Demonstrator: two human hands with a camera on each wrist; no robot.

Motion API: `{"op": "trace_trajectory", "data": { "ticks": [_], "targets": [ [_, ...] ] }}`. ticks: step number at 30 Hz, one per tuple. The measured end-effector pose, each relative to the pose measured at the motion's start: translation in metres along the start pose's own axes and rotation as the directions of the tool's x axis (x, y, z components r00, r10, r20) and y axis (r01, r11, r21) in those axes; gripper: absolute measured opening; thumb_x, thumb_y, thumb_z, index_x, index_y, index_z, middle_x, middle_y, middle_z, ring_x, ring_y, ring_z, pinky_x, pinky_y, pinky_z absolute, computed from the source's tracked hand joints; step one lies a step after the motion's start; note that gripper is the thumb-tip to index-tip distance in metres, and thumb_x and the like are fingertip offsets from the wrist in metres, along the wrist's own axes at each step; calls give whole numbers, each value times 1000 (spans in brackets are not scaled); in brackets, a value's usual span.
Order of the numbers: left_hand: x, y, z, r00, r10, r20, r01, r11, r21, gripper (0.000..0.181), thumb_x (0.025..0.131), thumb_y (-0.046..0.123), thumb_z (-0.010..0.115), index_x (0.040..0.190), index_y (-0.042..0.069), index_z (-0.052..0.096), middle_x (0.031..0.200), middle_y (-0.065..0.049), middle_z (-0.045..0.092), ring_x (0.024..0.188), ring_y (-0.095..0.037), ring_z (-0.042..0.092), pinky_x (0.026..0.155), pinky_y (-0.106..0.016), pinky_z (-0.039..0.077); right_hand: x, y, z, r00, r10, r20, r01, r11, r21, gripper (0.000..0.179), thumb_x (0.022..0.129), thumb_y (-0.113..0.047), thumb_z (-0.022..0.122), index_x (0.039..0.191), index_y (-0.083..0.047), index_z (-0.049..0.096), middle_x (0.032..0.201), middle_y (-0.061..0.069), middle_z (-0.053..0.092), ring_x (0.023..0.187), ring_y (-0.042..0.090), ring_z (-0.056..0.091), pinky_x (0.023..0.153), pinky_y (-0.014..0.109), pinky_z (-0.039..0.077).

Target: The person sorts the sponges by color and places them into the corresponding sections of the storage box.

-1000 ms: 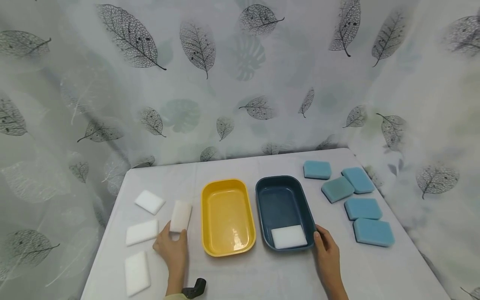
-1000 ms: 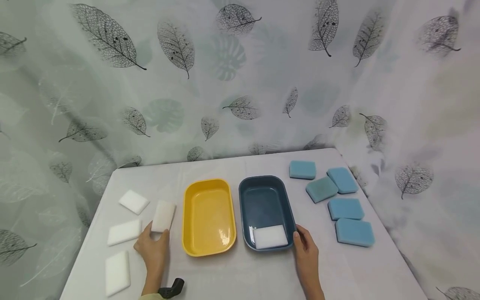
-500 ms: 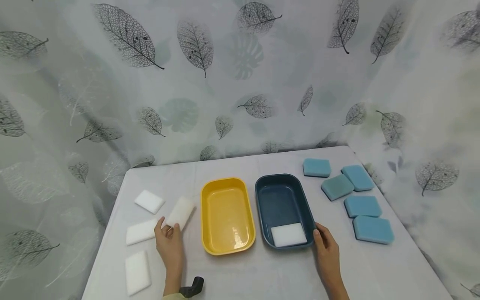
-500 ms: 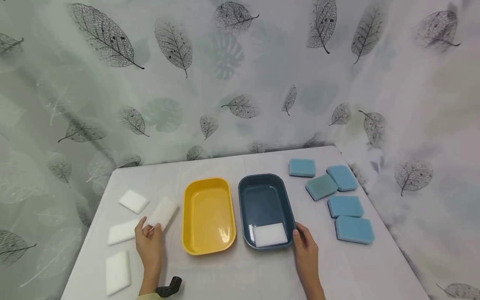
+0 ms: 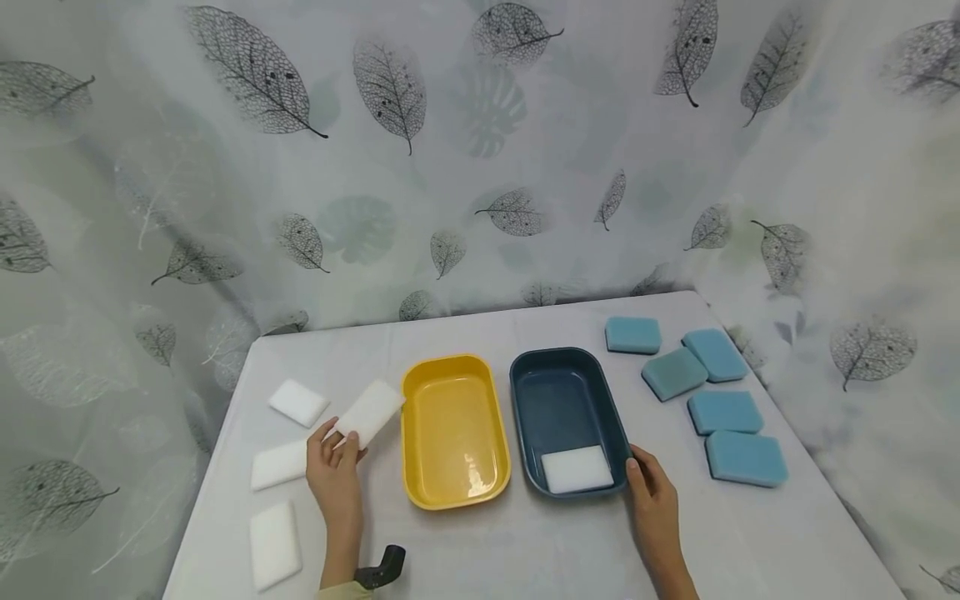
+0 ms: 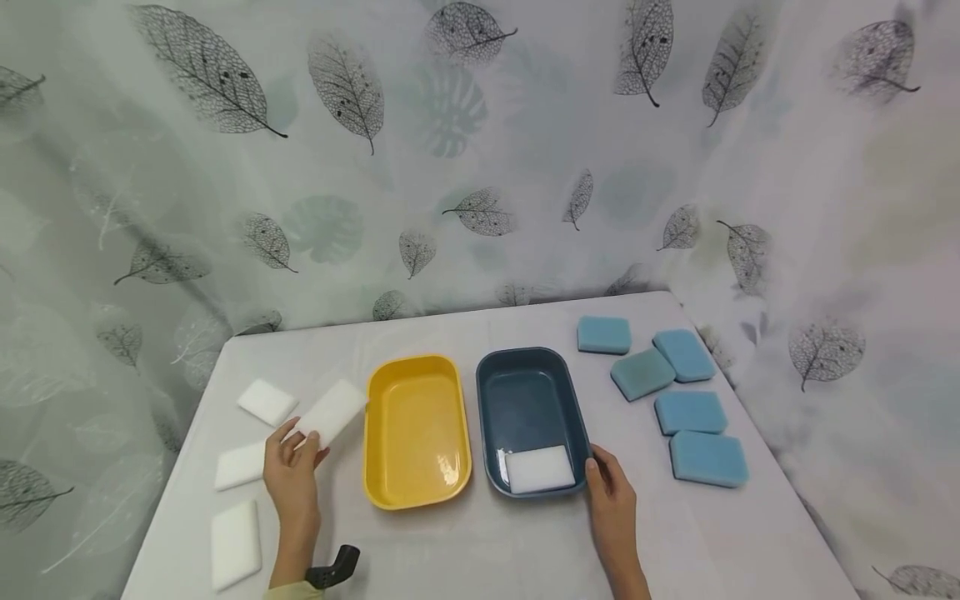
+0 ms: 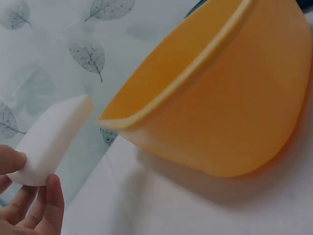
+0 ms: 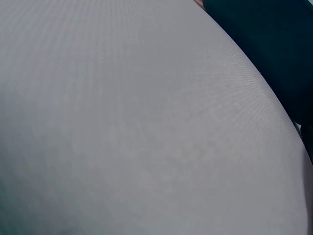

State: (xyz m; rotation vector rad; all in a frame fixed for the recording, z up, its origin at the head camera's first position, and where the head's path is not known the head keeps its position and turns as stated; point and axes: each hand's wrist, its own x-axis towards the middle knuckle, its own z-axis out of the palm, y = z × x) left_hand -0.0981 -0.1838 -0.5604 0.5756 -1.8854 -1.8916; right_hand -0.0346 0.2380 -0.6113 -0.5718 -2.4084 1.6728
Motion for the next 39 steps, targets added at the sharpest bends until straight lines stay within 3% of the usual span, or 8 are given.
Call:
{"op": "trace_trajectory", "data": {
  "ticks": [8, 18, 30, 33, 37, 39],
  "targets": [
    [-2, 19, 13, 999, -8, 52, 7, 1000, 29, 43, 103, 17, 67, 144, 8, 56, 123, -8, 62, 94, -4, 67, 79, -14, 60, -1, 1, 0, 1000, 2, -6, -2, 1000, -2, 54, 111, -46, 44, 149, -8, 52, 151, 13, 57, 119, -19, 43, 99, -3, 36],
    [-7, 28, 39, 989, -1, 150, 0, 1000, 7, 43, 103, 20, 68, 142, 7, 55, 128, -16, 65, 97, -6, 69, 81, -17, 61, 2, 3, 0, 1000, -26, -13, 26, 1000, 6, 52, 111, -43, 46, 148, -7, 54, 149, 12, 58, 119, -20, 45, 99, -4, 37],
    [-9, 36, 71, 975, 28, 222, -37, 999, 35, 35, 103, 22, 68, 134, 9, 61, 119, -17, 70, 91, -8, 68, 81, -17, 61, 1, 2, 0, 1000, -21, -2, 21, 1000, 8, 52, 111, -44, 45, 149, -8, 52, 150, 12, 57, 124, -12, 47, 101, -2, 37],
    [-11, 35, 78, 969, 36, 244, -44, 999, 29, 32, 102, 18, 69, 130, 7, 63, 114, -19, 72, 89, -8, 69, 79, -18, 61, 0, 1, 0, 1000, -18, -4, 18, 1000, 5, 52, 111, -44, 45, 149, -8, 52, 150, 12, 57, 125, -7, 49, 100, -2, 37],
    [-14, 34, 85, 959, 36, 280, -44, 999, 21, 28, 101, 15, 70, 126, 4, 65, 112, -22, 73, 88, -9, 69, 78, -20, 62, 0, 1, 0, 1000, -13, -3, 13, 1000, -2, 53, 112, -44, 44, 149, -8, 52, 150, 13, 56, 133, 10, 53, 101, -2, 38],
    [-15, 33, 88, 951, 39, 306, -51, 998, 30, 27, 100, 16, 71, 124, 5, 65, 111, -20, 74, 88, -10, 68, 78, -20, 62, -1, 1, 1, 1000, -1, 0, 1, 1000, -5, 54, 112, -45, 44, 150, -8, 51, 151, 13, 56, 134, 11, 52, 102, -2, 37]
  ]
}}
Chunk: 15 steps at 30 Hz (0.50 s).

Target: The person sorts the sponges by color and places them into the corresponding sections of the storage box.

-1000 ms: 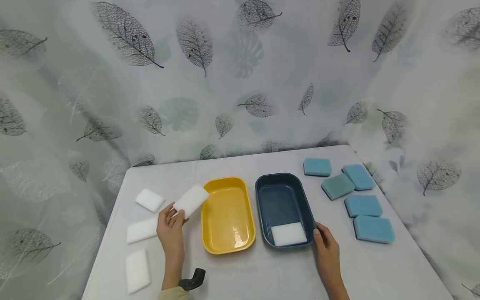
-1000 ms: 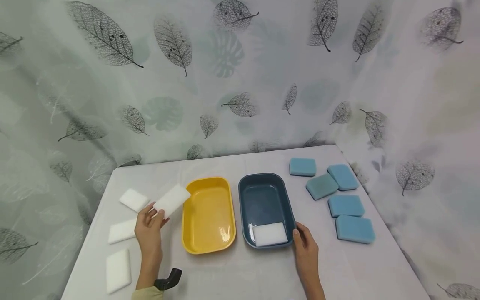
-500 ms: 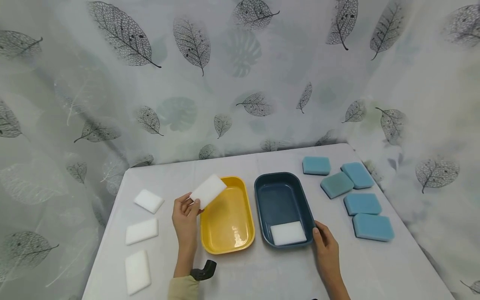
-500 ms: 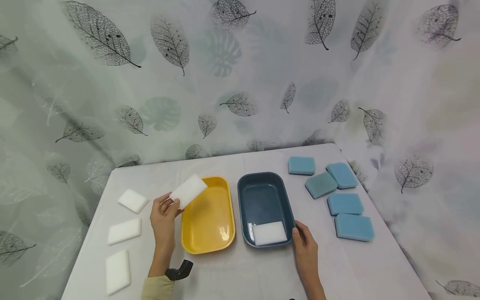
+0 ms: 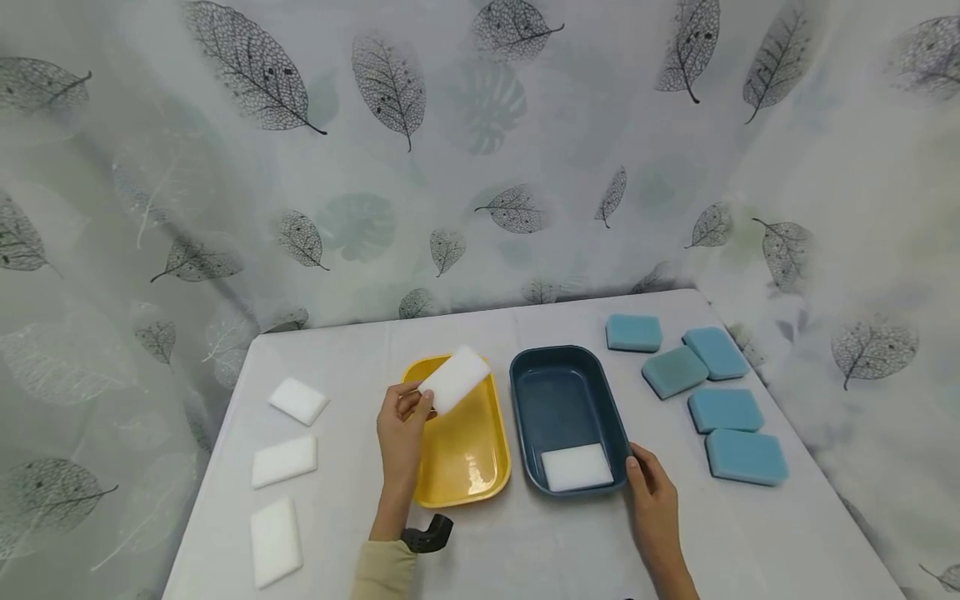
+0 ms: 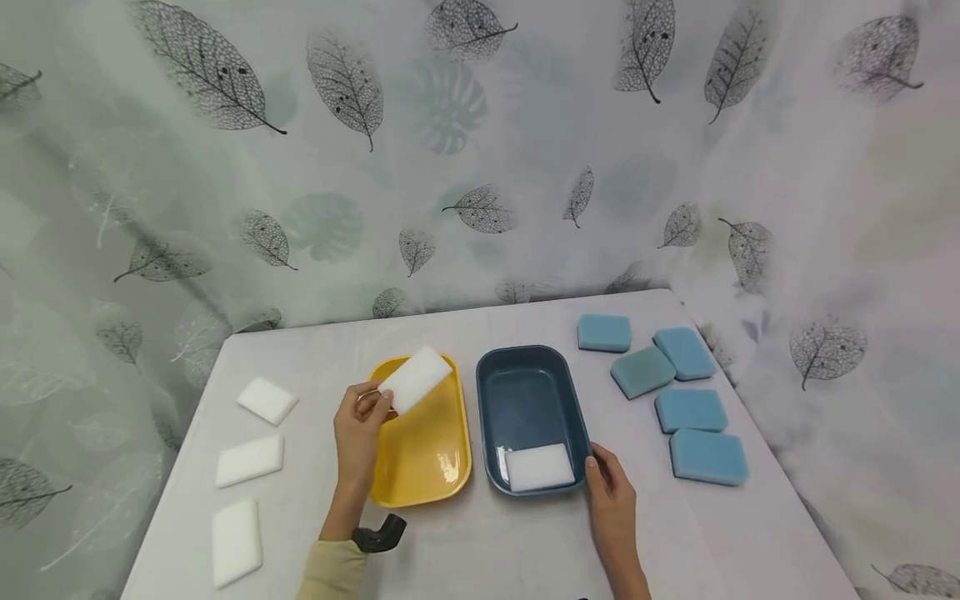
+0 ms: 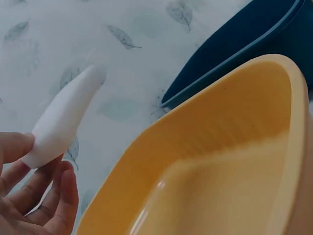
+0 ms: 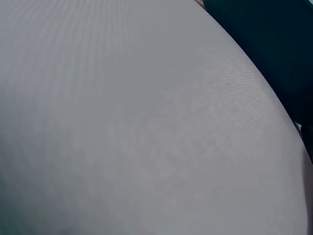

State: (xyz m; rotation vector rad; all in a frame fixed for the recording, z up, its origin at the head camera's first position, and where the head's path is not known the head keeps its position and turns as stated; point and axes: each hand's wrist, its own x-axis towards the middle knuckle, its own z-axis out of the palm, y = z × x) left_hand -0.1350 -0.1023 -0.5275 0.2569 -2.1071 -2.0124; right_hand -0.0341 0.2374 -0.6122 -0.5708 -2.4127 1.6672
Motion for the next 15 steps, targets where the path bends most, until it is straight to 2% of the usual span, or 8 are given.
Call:
{"op": "trace_trajectory", "data": {
  "ticks": [6, 11, 15],
  "targets": [
    [0, 3, 12, 997, 34, 66, -39, 997, 73, 25, 99, 20, 73, 121, 10, 68, 111, -14, 74, 92, -16, 66, 77, -18, 58, 0, 1, 1, 1000, 8, -4, -8, 1000, 11, 54, 111, -46, 44, 150, -9, 51, 152, 11, 56, 121, -17, 44, 100, -2, 37],
    [-1, 2, 26, 993, 71, 93, -82, 989, 122, 21, 97, 22, 76, 115, 13, 72, 113, -9, 72, 96, -20, 65, 78, -20, 55, 0, 0, 1, 1000, 1, -9, 0, 1000, 13, 54, 111, -45, 45, 149, -8, 52, 151, 12, 57, 119, -17, 45, 100, -2, 38],
    [-1, 5, 40, 991, 64, 120, -82, 985, 150, 19, 96, 23, 77, 113, 15, 74, 112, -6, 72, 98, -20, 66, 78, -23, 55, 1, 0, 0, 1000, -7, -14, 7, 1000, 7, 53, 111, -45, 45, 149, -8, 53, 150, 11, 57, 122, -13, 47, 100, -2, 38]
  ]
}}
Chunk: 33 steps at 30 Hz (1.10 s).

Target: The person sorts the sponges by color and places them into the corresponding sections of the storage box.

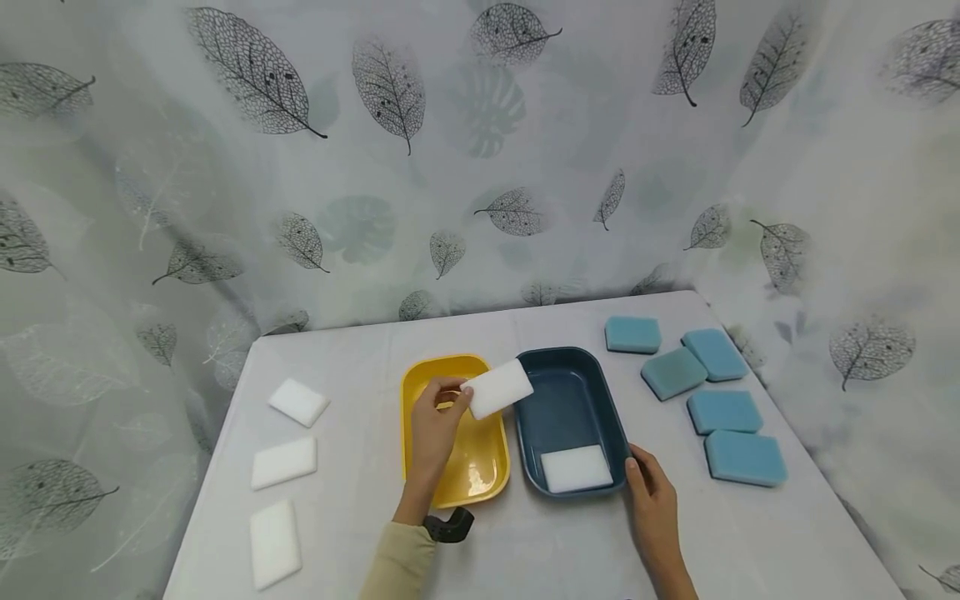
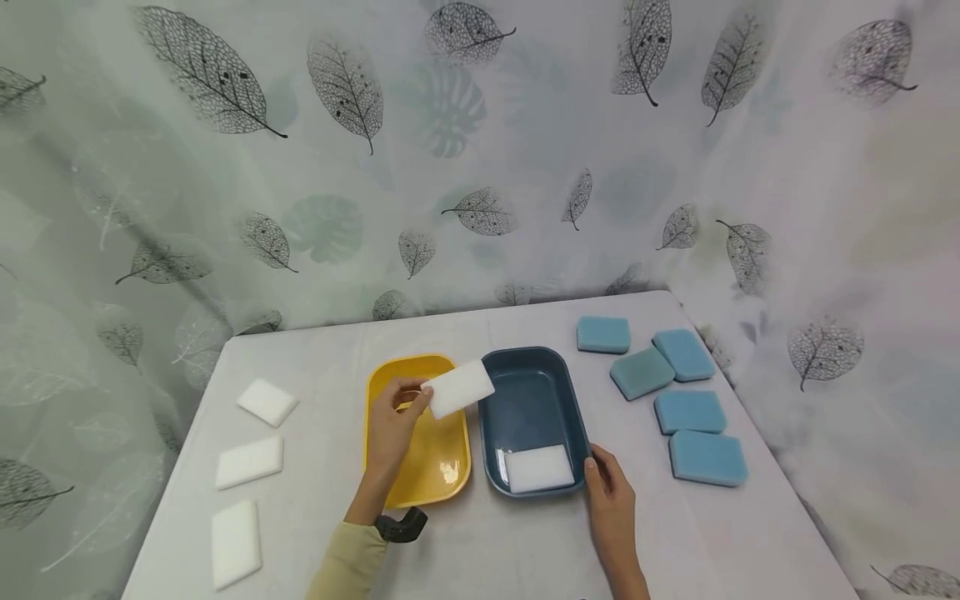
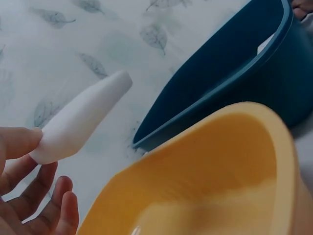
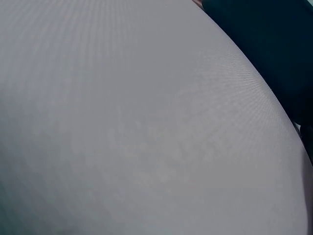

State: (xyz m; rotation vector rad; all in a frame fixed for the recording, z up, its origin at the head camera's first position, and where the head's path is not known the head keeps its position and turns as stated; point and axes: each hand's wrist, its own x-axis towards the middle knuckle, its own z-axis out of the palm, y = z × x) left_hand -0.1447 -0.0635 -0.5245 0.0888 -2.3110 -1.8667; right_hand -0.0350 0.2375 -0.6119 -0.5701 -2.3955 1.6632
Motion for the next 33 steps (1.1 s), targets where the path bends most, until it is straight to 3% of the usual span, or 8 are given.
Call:
{"op": "trace_trajectory", "data": {
  "ticks": [11, 18, 20, 27, 31, 33],
  "targets": [
    [4, 9, 32, 994, 18, 110, -36, 986, 165, 18, 96, 28, 77, 110, 16, 75, 104, -2, 76, 94, -17, 65, 77, -23, 55, 0, 0, 0, 1000, -15, 16, 15, 1000, 0, 51, 112, -42, 45, 150, -9, 52, 152, 14, 56, 120, -16, 44, 100, -3, 35],
    [9, 13, 44, 974, 58, 220, -114, 961, 252, 18, 96, 30, 77, 109, 17, 75, 103, 1, 75, 91, -14, 65, 78, -22, 57, -1, 3, -1, 1000, -19, 6, 20, 1000, -10, 51, 112, -43, 44, 150, -9, 52, 151, 14, 56, 133, 13, 53, 100, -3, 37],
    [10, 14, 46, 965, 71, 251, -142, 950, 279, 18, 95, 31, 77, 106, 18, 74, 99, 2, 75, 88, -13, 64, 76, -21, 56, -2, 3, -2, 1000, -23, 2, 23, 1000, -14, 51, 112, -42, 45, 150, -8, 52, 150, 15, 56, 133, 15, 53, 99, -3, 37],
    [13, 21, 57, 917, 97, 386, -249, 897, 366, 16, 95, 36, 77, 100, 21, 72, 85, 6, 69, 76, -9, 57, 66, -19, 50, -1, 4, -2, 1000, -19, -9, 19, 1000, -6, 52, 111, -44, 46, 149, -10, 53, 149, 12, 58, 122, -12, 47, 99, -2, 38],
    [17, 26, 61, 876, 105, 471, -332, 839, 430, 18, 96, 39, 75, 100, 22, 72, 87, 8, 71, 76, -7, 58, 68, -18, 51, 0, 4, -2, 1000, -17, 2, 17, 1000, 4, 53, 111, -46, 45, 149, -10, 52, 151, 12, 56, 132, 5, 54, 101, -2, 37],
    [19, 27, 64, 848, 112, 518, -391, 793, 468, 19, 97, 40, 75, 102, 22, 73, 90, 8, 72, 79, -7, 58, 70, -18, 51, 0, 5, -1, 1000, -14, 11, 14, 1000, 5, 54, 111, -47, 44, 150, -9, 51, 152, 13, 55, 138, 19, 53, 101, -3, 36]
  ]
}}
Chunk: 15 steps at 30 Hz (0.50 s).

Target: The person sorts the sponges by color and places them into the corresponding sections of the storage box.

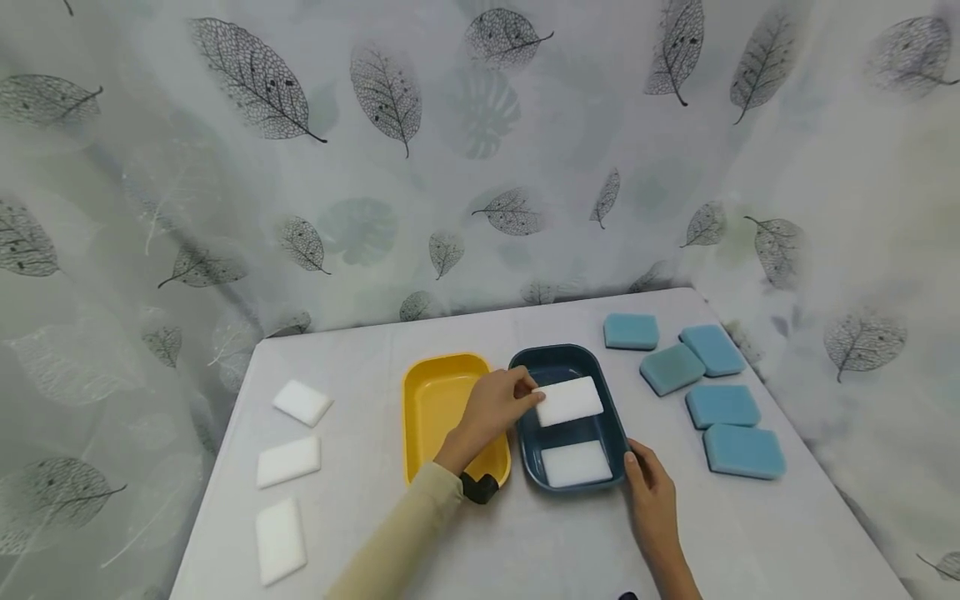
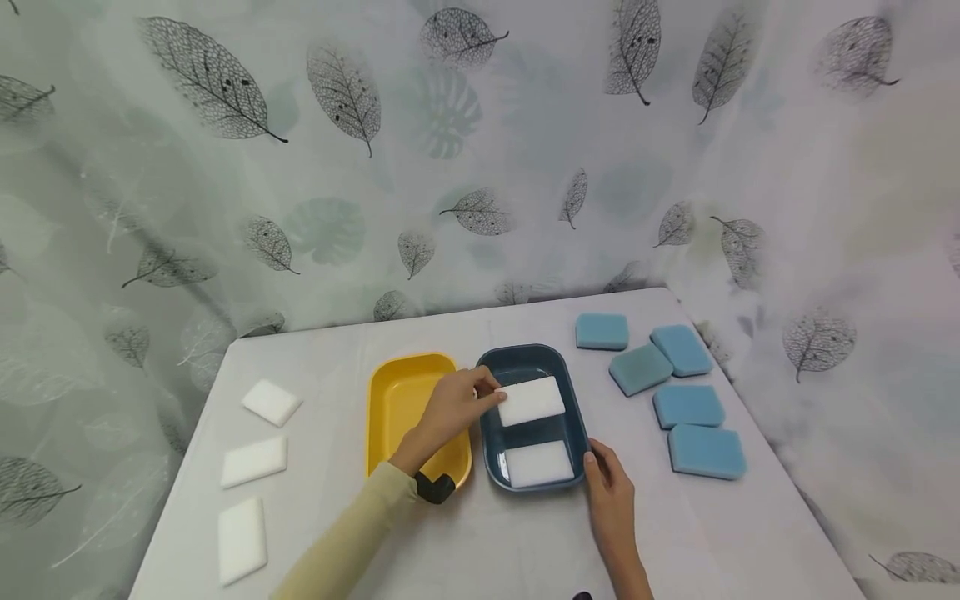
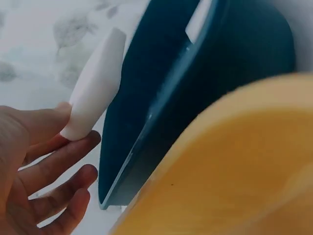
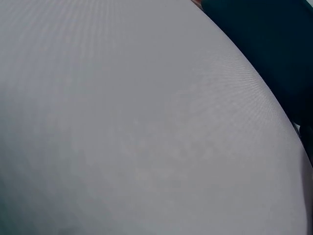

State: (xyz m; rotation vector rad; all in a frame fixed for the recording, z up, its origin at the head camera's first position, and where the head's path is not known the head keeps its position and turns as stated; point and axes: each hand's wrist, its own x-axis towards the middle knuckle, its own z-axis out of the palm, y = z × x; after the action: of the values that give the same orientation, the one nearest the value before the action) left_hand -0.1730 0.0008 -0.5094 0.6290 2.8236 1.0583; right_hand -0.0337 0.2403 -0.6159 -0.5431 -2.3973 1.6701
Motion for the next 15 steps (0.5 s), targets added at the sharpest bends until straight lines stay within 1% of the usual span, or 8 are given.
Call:
{"op": "trace_trajectory", "data": {
  "ticks": [2, 4, 5, 7, 8, 10, 12, 15],
  "targets": [
    [4, -1, 2, 998, 46, 40, -49, 995, 89, 20, 98, 42, 73, 104, 23, 72, 93, 8, 73, 80, -6, 56, 71, -17, 49, 0, 0, 1, 1000, 0, 9, 0, 1000, 0, 55, 112, -46, 43, 151, -8, 50, 154, 15, 53, 142, 28, 51, 102, -3, 36],
    [8, -2, 4, 992, 96, 78, -107, 981, 160, 20, 98, 42, 72, 105, 23, 73, 95, 8, 74, 81, -7, 55, 69, -17, 47, 0, -1, 2, 1000, 3, 8, -3, 1000, -2, 55, 112, -47, 43, 151, -9, 50, 154, 14, 53, 142, 28, 50, 102, -2, 36],
    [10, -3, 6, 987, 125, 96, -142, 969, 201, 20, 98, 43, 72, 105, 24, 72, 96, 9, 75, 81, -7, 54, 68, -16, 46, 0, -1, 2, 1000, 1, 5, -1, 1000, -3, 55, 111, -47, 43, 151, -9, 50, 154, 14, 54, 141, 26, 51, 102, -2, 37],
    [14, -3, 11, 974, 187, 129, -216, 940, 266, 20, 99, 43, 71, 106, 24, 73, 97, 10, 76, 81, -8, 53, 67, -16, 45, -1, -1, 2, 1000, -1, -4, 1, 1000, -5, 54, 111, -47, 43, 150, -11, 52, 153, 12, 55, 138, 16, 53, 102, -1, 38],
    [15, -3, 13, 966, 212, 146, -247, 925, 290, 20, 99, 42, 71, 106, 23, 73, 97, 9, 77, 81, -8, 53, 66, -16, 44, -1, -1, 2, 1000, 2, -7, -2, 1000, -4, 54, 111, -47, 44, 150, -11, 52, 152, 11, 56, 135, 8, 53, 102, -1, 38],
    [17, -1, 17, 952, 248, 181, -296, 894, 335, 20, 99, 41, 71, 109, 23, 74, 98, 9, 78, 82, -10, 54, 66, -16, 45, -1, -1, 2, 1000, 0, -15, 0, 1000, -8, 53, 111, -47, 45, 149, -11, 53, 151, 11, 57, 128, -5, 51, 101, -2, 38],
    [18, 0, 21, 941, 261, 214, -325, 871, 369, 21, 100, 39, 70, 113, 23, 75, 103, 8, 79, 85, -11, 56, 69, -18, 47, 0, -1, 2, 1000, 0, -17, 0, 1000, -9, 53, 111, -47, 45, 149, -11, 53, 150, 12, 57, 122, -14, 47, 99, -3, 37],
    [19, 3, 25, 933, 252, 257, -341, 849, 405, 22, 102, 36, 68, 119, 24, 75, 111, 6, 79, 91, -14, 60, 74, -21, 51, 1, -1, 1, 1000, -2, -16, 1, 1000, -9, 53, 111, -46, 45, 149, -10, 54, 151, 13, 57, 119, -19, 44, 99, -4, 36]
  ]
}}
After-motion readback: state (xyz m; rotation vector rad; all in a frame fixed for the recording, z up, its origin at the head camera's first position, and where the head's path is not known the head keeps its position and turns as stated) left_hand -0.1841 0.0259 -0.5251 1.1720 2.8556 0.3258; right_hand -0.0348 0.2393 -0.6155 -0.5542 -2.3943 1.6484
